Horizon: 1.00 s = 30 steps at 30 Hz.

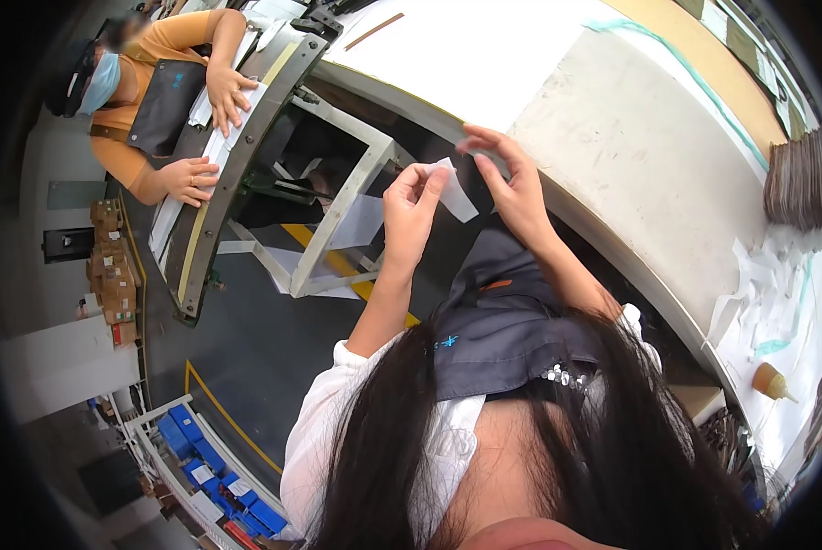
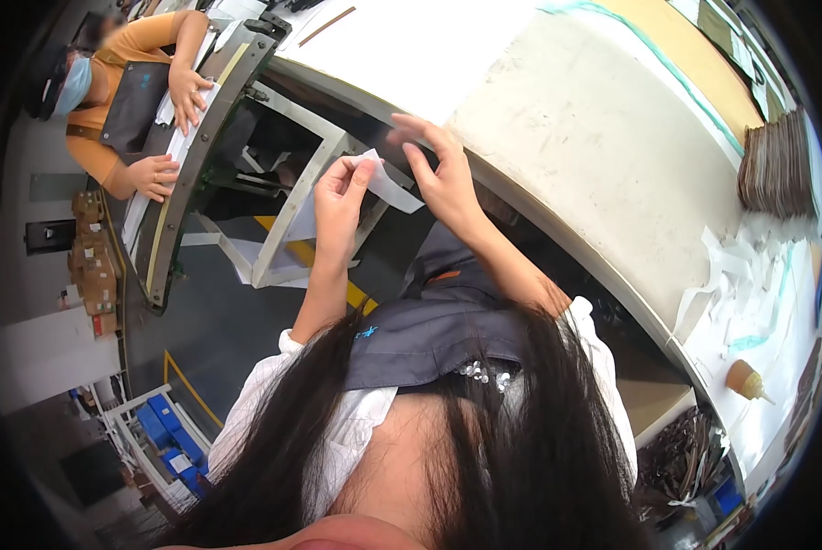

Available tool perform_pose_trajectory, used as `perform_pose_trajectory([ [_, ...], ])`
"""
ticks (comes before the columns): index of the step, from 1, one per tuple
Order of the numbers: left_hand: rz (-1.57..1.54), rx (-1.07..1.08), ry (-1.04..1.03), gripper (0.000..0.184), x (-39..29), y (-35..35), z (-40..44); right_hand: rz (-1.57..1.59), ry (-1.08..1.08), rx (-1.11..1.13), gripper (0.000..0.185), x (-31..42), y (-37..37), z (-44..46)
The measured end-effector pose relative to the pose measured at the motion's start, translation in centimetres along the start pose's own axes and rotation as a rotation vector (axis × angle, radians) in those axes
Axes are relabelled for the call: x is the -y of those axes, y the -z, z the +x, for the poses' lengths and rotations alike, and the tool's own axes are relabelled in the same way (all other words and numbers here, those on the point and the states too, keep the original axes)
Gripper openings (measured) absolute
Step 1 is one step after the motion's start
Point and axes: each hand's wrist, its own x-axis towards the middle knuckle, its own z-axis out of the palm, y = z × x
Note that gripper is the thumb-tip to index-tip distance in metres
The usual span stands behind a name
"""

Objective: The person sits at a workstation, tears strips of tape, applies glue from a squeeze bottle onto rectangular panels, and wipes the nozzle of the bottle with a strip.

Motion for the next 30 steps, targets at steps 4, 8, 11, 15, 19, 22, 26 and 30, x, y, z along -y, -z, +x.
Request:
perform_pose_trajectory([
  [4,0.006,0.022,0.004,0.019,-0.4,-0.2,-0.2,0.023,-0.124,0.152,0.019,0.8,0.6,-0.1],
  [8,0.027,0.079,0.038,0.018,0.0,-0.1,-0.5,0.129,-0.202,0.099,0.017,-0.6,0.8,-0.5],
  [11,0.031,0.063,0.02,0.018,-0.3,-0.5,-0.6,0.394,-0.295,-0.05,0.024,-1.2,1.5,0.1],
  [15,0.033,0.094,0.048,0.018,0.4,-0.4,-0.1,0.019,-0.045,0.017,0.047,-0.1,2.0,-0.5],
  [19,0.012,0.179,0.068,0.017,0.4,-1.5,0.7,0.243,-0.269,0.059,0.017,-0.7,2.1,-1.5],
  [22,-0.001,0.251,0.079,0.015,0.6,-2.1,1.4,0.217,-0.247,-0.203,0.018,-0.8,4.1,-1.3],
  [26,-0.013,0.365,0.103,0.015,1.3,-3.4,2.4,-0.144,-0.083,-0.18,0.013,0.9,5.0,-1.8],
  [30,-0.044,0.525,0.137,0.015,1.1,-5.6,2.8,0.18,-0.354,-0.267,0.013,1.0,6.3,-3.2],
])
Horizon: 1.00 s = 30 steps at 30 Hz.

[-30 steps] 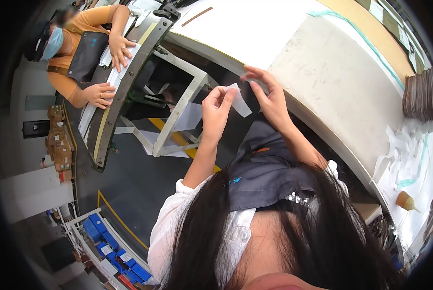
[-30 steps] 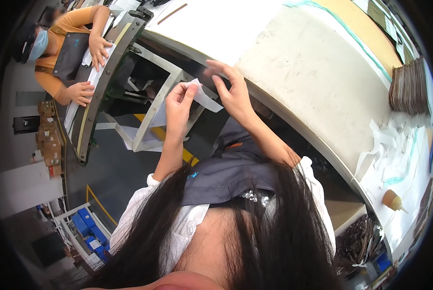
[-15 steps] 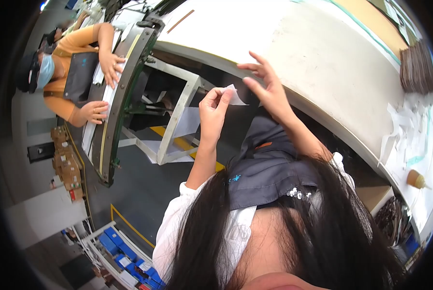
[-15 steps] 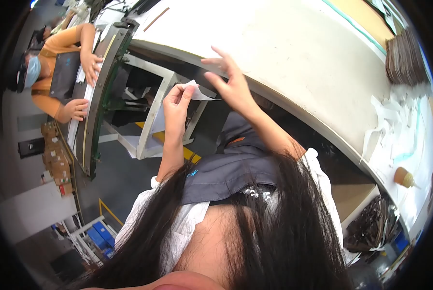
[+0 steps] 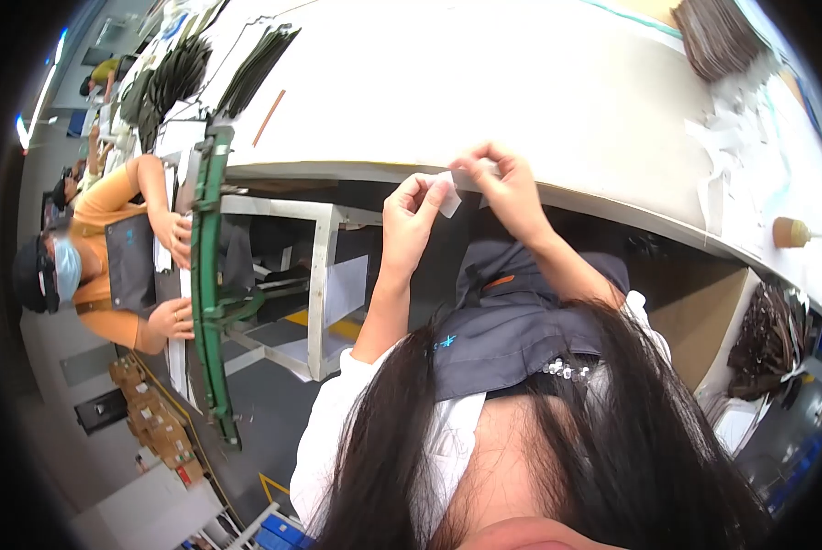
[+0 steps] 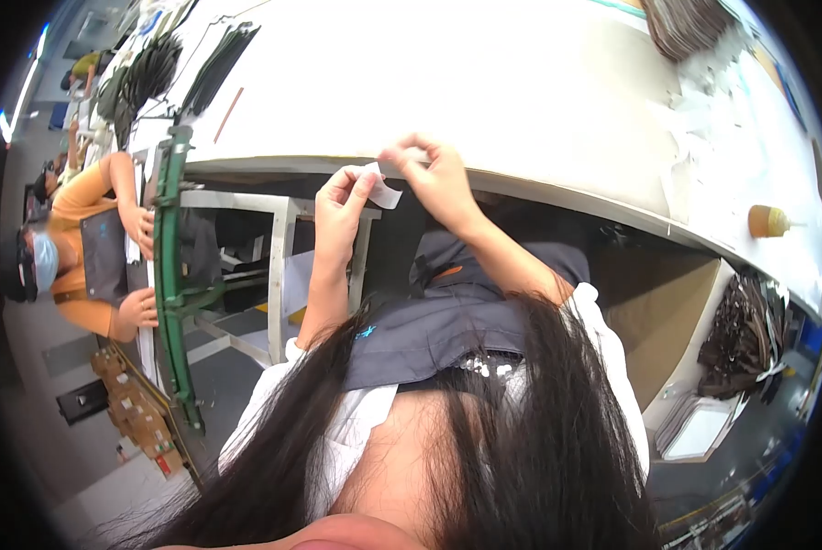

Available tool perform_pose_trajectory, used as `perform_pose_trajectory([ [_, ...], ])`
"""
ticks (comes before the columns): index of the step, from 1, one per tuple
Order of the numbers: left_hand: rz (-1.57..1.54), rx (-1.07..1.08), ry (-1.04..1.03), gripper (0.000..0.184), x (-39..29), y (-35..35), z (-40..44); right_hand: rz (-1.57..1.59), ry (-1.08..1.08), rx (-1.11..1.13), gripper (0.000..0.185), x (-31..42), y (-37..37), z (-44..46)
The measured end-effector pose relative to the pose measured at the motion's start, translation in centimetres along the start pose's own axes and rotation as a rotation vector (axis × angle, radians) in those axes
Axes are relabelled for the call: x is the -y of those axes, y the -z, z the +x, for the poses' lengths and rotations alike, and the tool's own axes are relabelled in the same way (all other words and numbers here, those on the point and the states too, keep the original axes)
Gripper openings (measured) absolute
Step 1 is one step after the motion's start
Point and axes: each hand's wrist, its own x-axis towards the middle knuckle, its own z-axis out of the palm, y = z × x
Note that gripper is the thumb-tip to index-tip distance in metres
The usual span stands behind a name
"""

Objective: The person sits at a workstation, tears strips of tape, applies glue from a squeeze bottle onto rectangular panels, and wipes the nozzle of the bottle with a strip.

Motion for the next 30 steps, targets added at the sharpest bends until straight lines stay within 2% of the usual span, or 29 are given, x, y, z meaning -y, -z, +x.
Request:
perform_pose_trajectory([
  [2,0.015,0.04,-0.02,0.015,-0.1,-0.8,0.5,-0.112,0.134,-0.176,0.014,0.7,2.0,0.5],
  [3,0.027,0.053,-0.019,0.016,-0.3,-1.0,0.7,-0.068,0.174,-0.213,0.015,1.2,2.8,0.6],
  [6,0.028,0.107,0.033,0.013,0.2,-2.0,1.6,-0.147,0.239,-0.152,0.014,2.1,2.7,-0.5],
  [8,0.041,0.151,0.033,0.015,0.0,-3.2,2.0,-0.293,0.32,0.001,0.01,1.4,3.4,-1.1],
  [10,0.072,0.172,0.011,0.017,-0.3,-4.0,2.2,-0.113,0.216,-0.134,0.01,0.9,4.0,-0.9],
  [13,0.111,0.148,-0.006,0.017,-0.7,-4.9,2.2,0.082,0.211,-0.278,0.014,2.9,6.4,0.4],
  [16,0.09,0.121,0.064,0.016,-0.8,-5.9,2.1,-0.201,0.216,-0.084,0.016,3.0,7.6,0.8],
  [18,0.041,0.132,0.103,0.02,-0.7,-7.5,2.3,-0.204,0.207,0.173,0.011,3.3,7.6,0.1],
  [21,-0.051,0.193,0.201,0.019,-1.7,-10.7,3.4,-0.048,0.153,0.017,0.012,3.9,9.1,-0.3],
  [25,-0.044,0.455,0.341,0.018,-2.0,-14.2,4.5,-0.004,0.25,-0.248,0.011,4.2,13.9,-0.2],
  [27,0.056,0.472,0.365,0.016,-0.8,-14.6,4.5,0.02,0.314,-0.408,0.012,5.0,16.5,-0.2],
  [30,0.113,0.413,0.406,0.012,-0.6,-14.6,3.6,0.2,0.328,-0.504,0.012,5.7,20.2,-0.3],
])
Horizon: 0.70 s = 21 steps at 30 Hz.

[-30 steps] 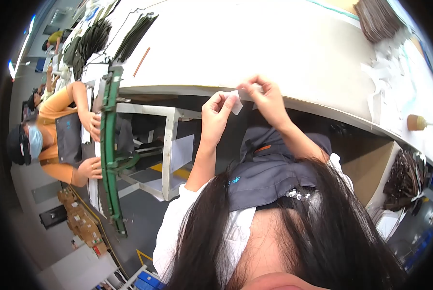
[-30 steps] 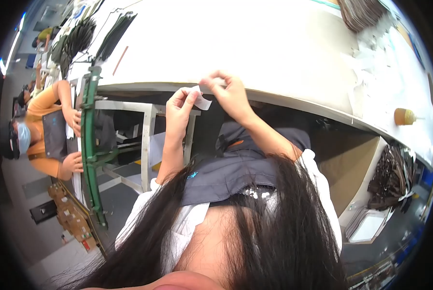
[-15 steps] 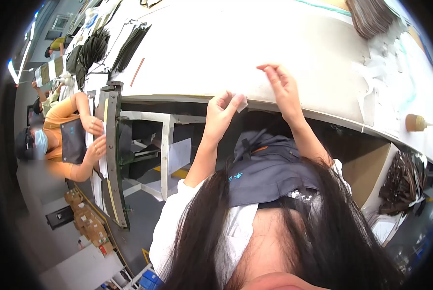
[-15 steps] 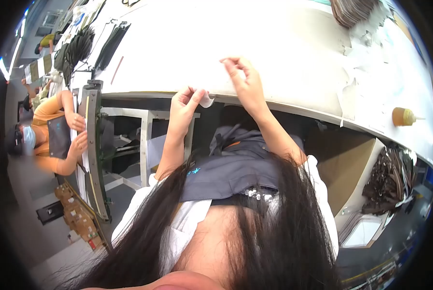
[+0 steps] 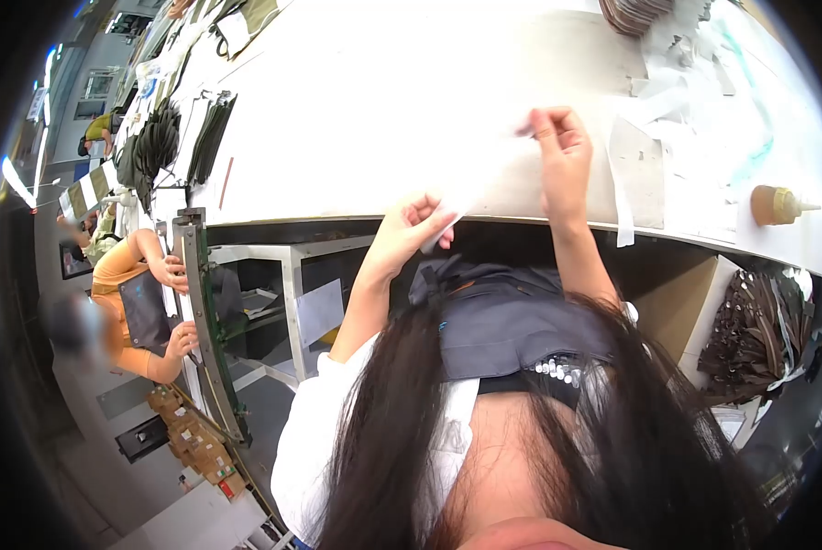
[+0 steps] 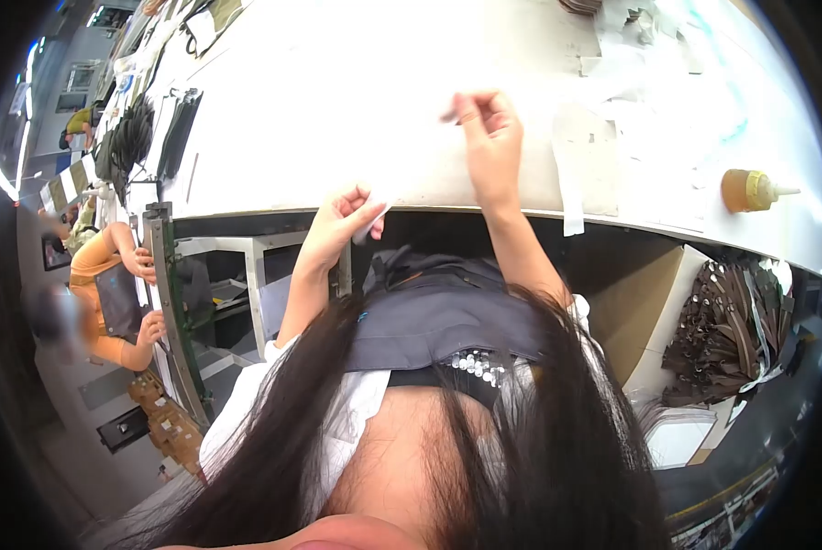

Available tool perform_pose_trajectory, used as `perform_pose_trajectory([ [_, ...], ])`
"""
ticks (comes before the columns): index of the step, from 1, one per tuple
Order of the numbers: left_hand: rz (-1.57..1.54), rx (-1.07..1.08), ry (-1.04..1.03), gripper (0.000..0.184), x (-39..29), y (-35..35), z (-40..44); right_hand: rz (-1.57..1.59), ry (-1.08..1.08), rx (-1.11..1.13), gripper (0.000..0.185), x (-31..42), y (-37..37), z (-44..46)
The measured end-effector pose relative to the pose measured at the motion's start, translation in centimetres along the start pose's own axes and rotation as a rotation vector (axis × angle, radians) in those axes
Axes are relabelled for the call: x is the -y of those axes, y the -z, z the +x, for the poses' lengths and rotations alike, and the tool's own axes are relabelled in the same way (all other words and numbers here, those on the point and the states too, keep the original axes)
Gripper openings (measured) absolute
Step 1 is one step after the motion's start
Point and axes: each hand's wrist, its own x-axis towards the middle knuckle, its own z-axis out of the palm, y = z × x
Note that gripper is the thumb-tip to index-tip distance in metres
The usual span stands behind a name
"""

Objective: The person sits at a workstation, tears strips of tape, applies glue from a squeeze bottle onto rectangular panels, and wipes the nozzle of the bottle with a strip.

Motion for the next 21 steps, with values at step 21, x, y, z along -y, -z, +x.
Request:
perform_pose_trajectory([
  [21,0.001,-0.147,-0.64,0.033,-3.7,-8.0,11.4,-0.898,0.632,-0.531,0.028,8.7,12.8,3.6],
])
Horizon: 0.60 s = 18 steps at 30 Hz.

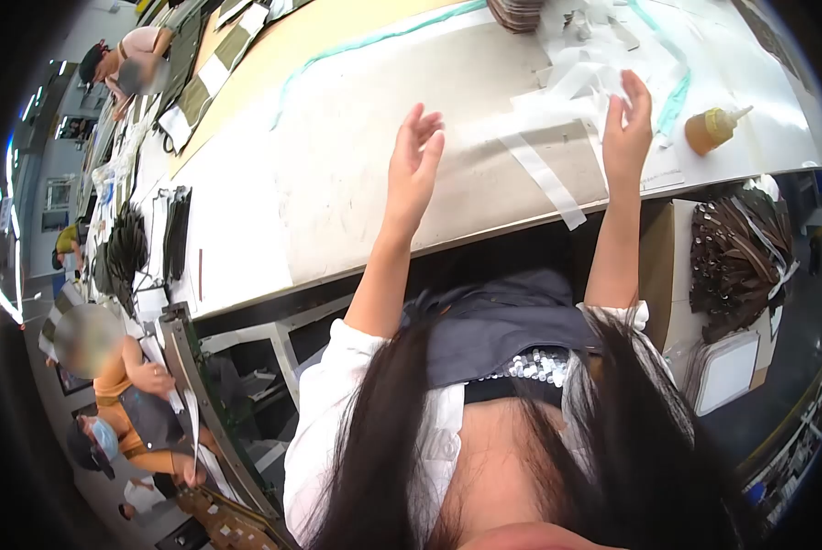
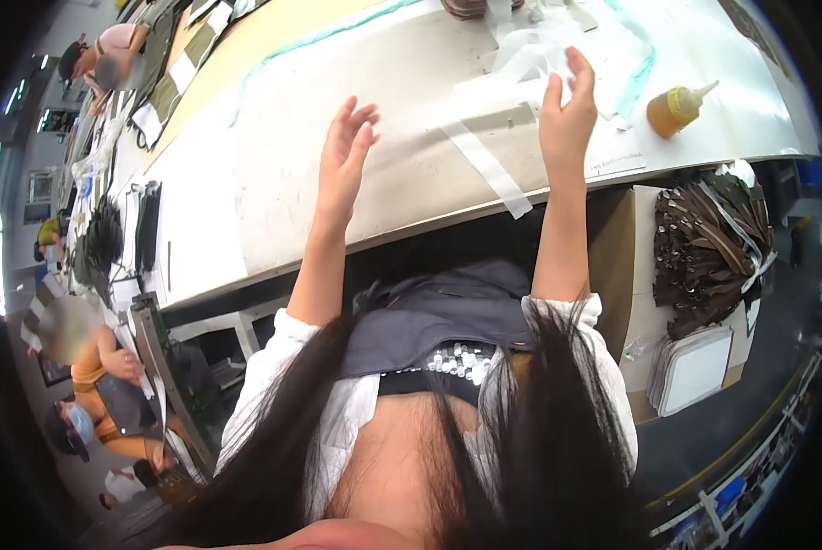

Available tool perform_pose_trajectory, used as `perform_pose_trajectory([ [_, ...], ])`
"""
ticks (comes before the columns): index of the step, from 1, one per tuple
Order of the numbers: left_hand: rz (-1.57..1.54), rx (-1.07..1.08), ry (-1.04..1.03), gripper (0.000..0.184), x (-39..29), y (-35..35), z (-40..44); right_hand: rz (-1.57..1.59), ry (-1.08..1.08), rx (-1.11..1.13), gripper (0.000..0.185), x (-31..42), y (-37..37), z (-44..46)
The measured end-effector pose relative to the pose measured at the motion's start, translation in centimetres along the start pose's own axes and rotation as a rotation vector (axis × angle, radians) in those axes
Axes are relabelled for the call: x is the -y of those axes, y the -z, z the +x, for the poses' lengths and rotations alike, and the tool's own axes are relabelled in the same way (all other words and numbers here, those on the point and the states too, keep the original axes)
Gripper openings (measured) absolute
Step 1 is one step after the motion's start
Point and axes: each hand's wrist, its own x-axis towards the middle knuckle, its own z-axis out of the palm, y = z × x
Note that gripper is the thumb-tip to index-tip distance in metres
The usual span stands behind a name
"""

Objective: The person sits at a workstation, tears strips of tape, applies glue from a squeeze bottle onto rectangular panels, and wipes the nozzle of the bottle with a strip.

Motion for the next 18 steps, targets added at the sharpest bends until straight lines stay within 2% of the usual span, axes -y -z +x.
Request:
perform_pose_trajectory([
  [3,0.246,0.044,-0.069,0.03,-1.1,2.7,-1.6,-0.192,0.011,0.105,0.034,0.9,2.2,-0.9],
  [4,0.283,0.124,0.079,0.026,-1.1,4.6,-2.1,-0.199,0.026,0.158,0.033,1.0,2.3,-1.8],
  [6,0.227,0.115,0.202,0.032,-1.2,5.6,-3.8,0.024,-0.048,0.214,0.03,2.8,0.4,-4.8],
  [7,0.198,0.106,0.259,0.036,-1.3,6.1,-4.5,0.04,-0.037,0.316,0.033,5.0,-0.9,-6.5],
  [8,0.061,0.139,0.26,0.046,-0.8,5.8,-5.1,0.167,-0.003,0.388,0.038,7.2,-2.9,-8.7],
  [9,-0.072,0.171,0.255,0.056,-0.4,4.9,-5.9,0.129,0.156,0.505,0.043,8.7,-4.6,-11.0],
  [10,-0.332,0.05,0.539,0.072,-0.3,3.1,-7.5,0.298,0.192,0.602,0.044,10.0,-7.1,-14.1],
  [11,-0.362,0.086,0.452,0.075,-1.7,3.1,-7.9,0.307,0.277,0.777,0.049,12.1,-7.7,-14.9],
  [12,-0.388,0.125,0.37,0.08,-4.1,2.9,-8.0,0.635,0.153,0.715,0.054,12.3,-8.5,-15.6],
  [13,-0.416,0.164,0.291,0.085,-6.2,2.8,-8.0,0.558,0.269,0.694,0.053,12.8,-9.2,-15.0],
  [15,-0.326,0.152,-0.003,0.088,-9.7,4.4,-7.1,0.398,0.488,0.641,0.051,13.8,-10.7,-13.3],
  [16,-0.28,0.146,-0.145,0.09,-10.6,5.2,-7.0,0.414,0.336,0.631,0.055,14.2,-11.9,-13.2],
  [17,0.022,0.113,-0.419,0.091,-9.2,5.4,-6.9,0.42,0.113,0.708,0.057,14.9,-12.8,-13.6],
  [18,0.314,-0.005,-0.683,0.092,-7.8,5.5,-6.7,0.842,-0.461,0.958,0.06,15.0,-13.1,-13.5],
])
